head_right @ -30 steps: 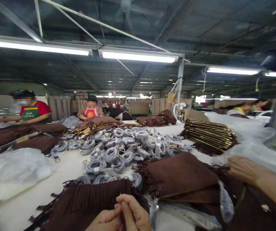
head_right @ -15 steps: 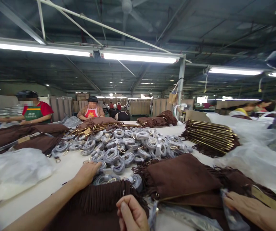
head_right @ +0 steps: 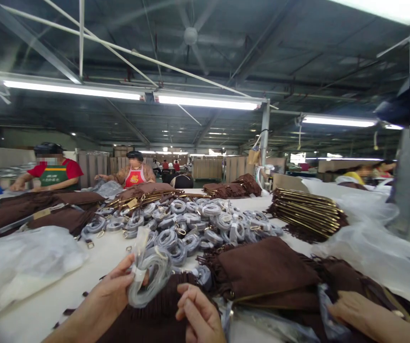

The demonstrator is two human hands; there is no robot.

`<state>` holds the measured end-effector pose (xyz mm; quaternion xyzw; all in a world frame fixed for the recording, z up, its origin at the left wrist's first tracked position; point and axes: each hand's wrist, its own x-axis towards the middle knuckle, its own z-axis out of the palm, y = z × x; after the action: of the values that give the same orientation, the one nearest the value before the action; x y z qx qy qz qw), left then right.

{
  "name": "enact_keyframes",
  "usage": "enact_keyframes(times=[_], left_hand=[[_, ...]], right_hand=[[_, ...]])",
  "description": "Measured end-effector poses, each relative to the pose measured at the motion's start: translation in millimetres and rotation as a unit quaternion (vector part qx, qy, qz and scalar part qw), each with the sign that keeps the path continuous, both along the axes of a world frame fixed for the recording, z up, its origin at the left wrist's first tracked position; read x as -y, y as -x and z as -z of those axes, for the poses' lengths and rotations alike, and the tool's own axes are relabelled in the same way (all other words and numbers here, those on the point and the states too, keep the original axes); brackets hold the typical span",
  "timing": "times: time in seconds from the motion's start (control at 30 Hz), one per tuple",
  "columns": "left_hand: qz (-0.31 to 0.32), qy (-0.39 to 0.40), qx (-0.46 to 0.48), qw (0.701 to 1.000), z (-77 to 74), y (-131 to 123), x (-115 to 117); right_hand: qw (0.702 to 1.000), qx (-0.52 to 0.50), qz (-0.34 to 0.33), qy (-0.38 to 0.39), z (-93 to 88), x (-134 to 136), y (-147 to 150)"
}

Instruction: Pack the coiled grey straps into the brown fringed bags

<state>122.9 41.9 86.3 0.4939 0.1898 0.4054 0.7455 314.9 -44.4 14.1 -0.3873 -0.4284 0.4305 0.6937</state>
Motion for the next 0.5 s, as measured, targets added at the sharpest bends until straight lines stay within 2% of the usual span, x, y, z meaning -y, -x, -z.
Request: enact_keyframes(times=[0.07,0.1,0.2,0.27,0.4,0.5], left_hand=[[-0.006,0.023,0.011,1.0,19.2,-1.3,7.5],[-0.005,0.031,0.011,0.999,28.8,-2.1,9.6],[0.007,0.037,0.007,0.999,52.2,-5.4,13.2],[0.011,0.022,-0.007,1.0,62.3,-8.2,15.5],[0.016,-0.036,-0.065,0.997,73.3,-14.4,20.2],[0.025,-0.076,-0.105,0.991,79.8,-18.2,22.3]], right_hand=[[0.999,0.047,-0.022,0.002,-3.5,5.3,2.4],[0.997,0.079,-0.009,-0.009,-5.3,8.0,3.4],[0.977,0.179,0.097,-0.069,-9.2,14.4,5.3],[0.966,0.203,0.139,-0.083,-10.0,16.2,5.2],[0.987,0.079,0.137,-0.033,-11.6,15.4,3.3],[0.988,0.005,0.156,0.0,-17.9,16.2,2.4]])
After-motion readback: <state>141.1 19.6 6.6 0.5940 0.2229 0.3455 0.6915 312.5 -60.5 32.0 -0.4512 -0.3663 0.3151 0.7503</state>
